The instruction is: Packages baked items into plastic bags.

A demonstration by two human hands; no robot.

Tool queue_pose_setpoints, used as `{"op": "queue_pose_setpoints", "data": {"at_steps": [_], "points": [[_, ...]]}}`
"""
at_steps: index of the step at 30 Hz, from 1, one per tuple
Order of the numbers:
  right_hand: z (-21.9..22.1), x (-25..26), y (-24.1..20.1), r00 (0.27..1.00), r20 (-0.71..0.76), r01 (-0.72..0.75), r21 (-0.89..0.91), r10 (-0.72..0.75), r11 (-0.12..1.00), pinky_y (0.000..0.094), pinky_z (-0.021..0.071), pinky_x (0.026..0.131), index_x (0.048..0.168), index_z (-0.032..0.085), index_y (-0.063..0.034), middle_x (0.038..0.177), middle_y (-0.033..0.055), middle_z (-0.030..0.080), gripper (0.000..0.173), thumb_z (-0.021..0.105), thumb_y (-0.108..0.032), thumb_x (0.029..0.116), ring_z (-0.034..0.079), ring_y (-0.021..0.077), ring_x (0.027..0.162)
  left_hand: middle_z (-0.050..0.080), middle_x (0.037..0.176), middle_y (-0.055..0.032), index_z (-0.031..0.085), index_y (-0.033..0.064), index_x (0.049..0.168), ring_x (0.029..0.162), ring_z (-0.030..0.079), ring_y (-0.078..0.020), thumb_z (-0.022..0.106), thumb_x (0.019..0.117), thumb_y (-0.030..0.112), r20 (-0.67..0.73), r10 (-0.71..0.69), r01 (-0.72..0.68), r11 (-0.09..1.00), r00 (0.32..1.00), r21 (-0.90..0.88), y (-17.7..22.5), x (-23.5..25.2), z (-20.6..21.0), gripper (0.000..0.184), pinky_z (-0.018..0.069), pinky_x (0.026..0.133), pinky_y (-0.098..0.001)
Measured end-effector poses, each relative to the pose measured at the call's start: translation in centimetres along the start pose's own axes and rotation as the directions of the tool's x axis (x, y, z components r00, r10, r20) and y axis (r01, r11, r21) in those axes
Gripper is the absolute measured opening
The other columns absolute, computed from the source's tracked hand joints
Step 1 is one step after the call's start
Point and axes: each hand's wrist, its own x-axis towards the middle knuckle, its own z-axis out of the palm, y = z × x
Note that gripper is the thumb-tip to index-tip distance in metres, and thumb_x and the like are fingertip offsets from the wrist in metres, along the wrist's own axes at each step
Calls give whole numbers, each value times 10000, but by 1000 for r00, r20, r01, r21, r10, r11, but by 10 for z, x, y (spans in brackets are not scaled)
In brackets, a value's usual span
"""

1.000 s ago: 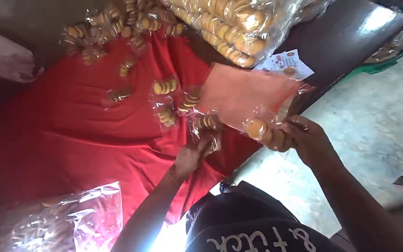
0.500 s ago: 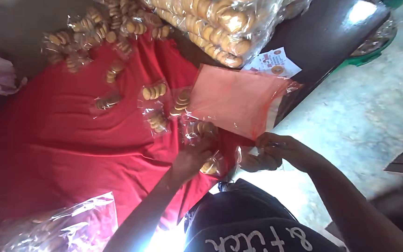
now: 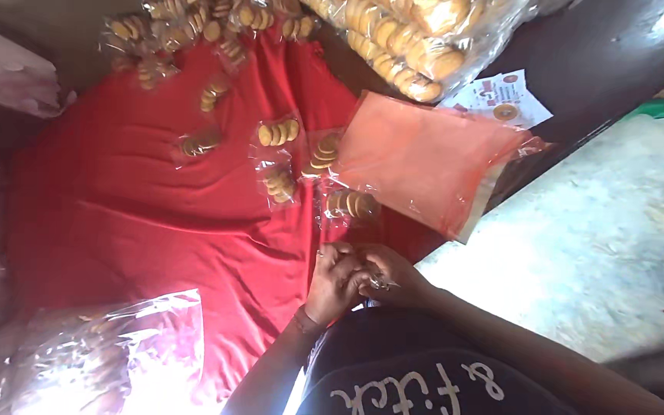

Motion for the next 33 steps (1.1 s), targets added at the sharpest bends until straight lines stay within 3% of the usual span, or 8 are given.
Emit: {"op": "queue_pose_setpoints", "data": {"at_steps": [4,7,10,14,18,22,26,33], "points": [[-14,-9,1,998,-60,-10,-81,5,997,356,524,996,1177,641,-13,1185,189,678,470,756,-331,851,652,247,1136,697,1194,-178,714,26,1196,1169,638,-317,612,988,282,119,-182,173,982,976,79,12,65,-6,345,490,1011,-515],[-48,-22,-9,974,68,-220,94,214,971,277,525,993,1255,619,-1,1203,119,674,569,812,-303,813,642,115,1115,465,1528,-206,470,226,1538,1444,372,-438,720,911,443,385,-415,208,854,824,476,4,109,17,709,315,1108,-679],[-80,-29,-14,941,120,-335,220,315,916,228,545,953,1320,578,-37,1271,47,649,676,808,-398,797,630,41,1116,553,1443,-195,584,214,1447,1349,483,-429,689,938,356,319,-350,102,798,880,594,-19,116,39,539,399,1011,-646],[-93,-16,-13,927,127,-362,544,352,757,247,624,618,1536,393,-252,1284,-43,667,874,843,-327,791,723,87,872,720,1182,-137,662,-27,1267,1089,698,-201,663,964,143,37,-318,320,943,947,-91,-15,100,10,348,562,967,-371],[-78,21,-8,959,200,-281,765,201,580,223,604,842,1303,655,-365,1149,-158,730,503,815,-314,829,701,-1,987,674,1226,-99,491,-91,1373,1112,659,-133,507,1025,151,137,-446,355,453,885,-818,4,72,-16,424,540,997,-340],[-66,52,-21,958,238,-272,570,162,775,198,559,907,1233,651,-158,1145,-93,699,504,832,-315,789,651,-15,1032,677,1151,-125,616,-46,1255,1040,639,-156,364,1091,236,-281,-703,580,703,653,-412,-35,75,-67,412,527,893,-337],[-66,76,-22,886,461,-32,163,-48,986,320,485,1029,1227,650,-24,1306,140,604,543,774,-370,828,576,173,1215,571,1316,-328,630,-36,1286,1255,522,-494,626,1017,307,-230,-816,844,535,530,47,-116,101,-102,436,403,1054,-643],[-67,129,-33,777,620,214,-105,-104,971,451,549,951,1208,667,-26,1351,187,596,460,806,-182,799,628,313,1189,701,1121,-170,659,-9,1188,985,692,-275,640,970,56,190,-432,413,901,882,136,-45,108,-120,228,568,876,-462]]}}
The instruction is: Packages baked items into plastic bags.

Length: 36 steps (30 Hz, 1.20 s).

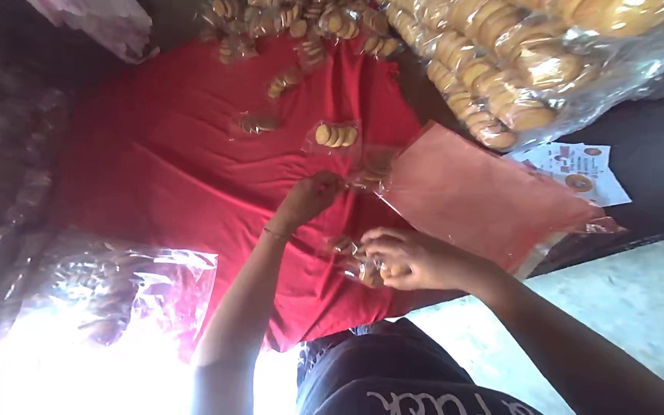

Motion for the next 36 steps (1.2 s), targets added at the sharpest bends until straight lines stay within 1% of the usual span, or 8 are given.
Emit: {"op": "queue_pose_setpoints", "data": {"at_steps": [4,8,15,18,22,27,32,36], "points": [[2,4,25,1000,2,-23,136,22,990,360,481,1051,1206,657,-19,1443,191,524,465,772,-273,833,540,253,1310,615,1373,-106,596,23,1366,1263,578,-168,634,950,372,387,217,-120,958,896,-260,-24,-30,8,545,477,1067,-392],[11,-1,47,996,-78,-20,323,47,946,290,409,1129,1175,653,5,1511,195,459,510,772,-354,833,449,178,1399,309,1648,-160,299,46,1599,1521,301,-303,813,794,331,284,182,-146,979,941,-146,-53,-70,30,997,259,1231,-510],[-8,-1,66,955,-273,66,579,117,813,302,546,990,1181,674,-218,1408,-38,589,380,745,-426,872,603,93,1215,665,1256,-93,561,-18,1329,1143,635,-95,834,819,240,-123,85,-134,874,989,-468,-77,-36,74,634,517,1027,-304],[-21,10,53,704,-640,168,571,308,804,249,604,809,1240,643,-344,1080,-152,713,398,782,-374,868,688,22,949,657,1266,-96,453,-13,1412,1139,640,-79,822,831,208,-64,126,-141,857,990,-496,-77,-45,70,723,521,1025,-292],[7,50,65,777,-590,-7,344,221,939,282,590,893,1344,547,-46,1258,33,648,527,745,-231,893,656,74,1075,617,1341,-183,637,0,1259,1288,559,-238,795,842,221,-144,253,-286,909,957,-303,-72,-64,73,498,430,1115,-399],[48,70,94,929,-364,-29,113,68,993,407,419,1133,1283,638,-24,1446,160,549,416,535,-326,1016,500,227,1369,75,1676,-263,687,211,1279,1547,172,-375,804,848,311,-196,196,-243,936,961,-255,-85,-67,71,458,274,1225,-497],[44,47,89,958,-288,92,325,6,941,461,390,1183,1548,346,-87,1636,169,308,955,431,-789,908,355,265,1489,420,1529,-274,640,-37,1227,1423,437,-343,860,737,140,-214,285,-346,870,934,-353,-83,-40,77,566,388,1184,-438],[74,34,82,929,-370,-4,11,8,1000,455,348,1178,1473,369,26,1554,377,282,1007,771,-599,794,346,408,1456,459,1473,-339,568,-160,1286,1406,449,-392,853,700,33,-255,233,-317,874,938,-368,-74,-45,71,679,339,1197,-425]]}}
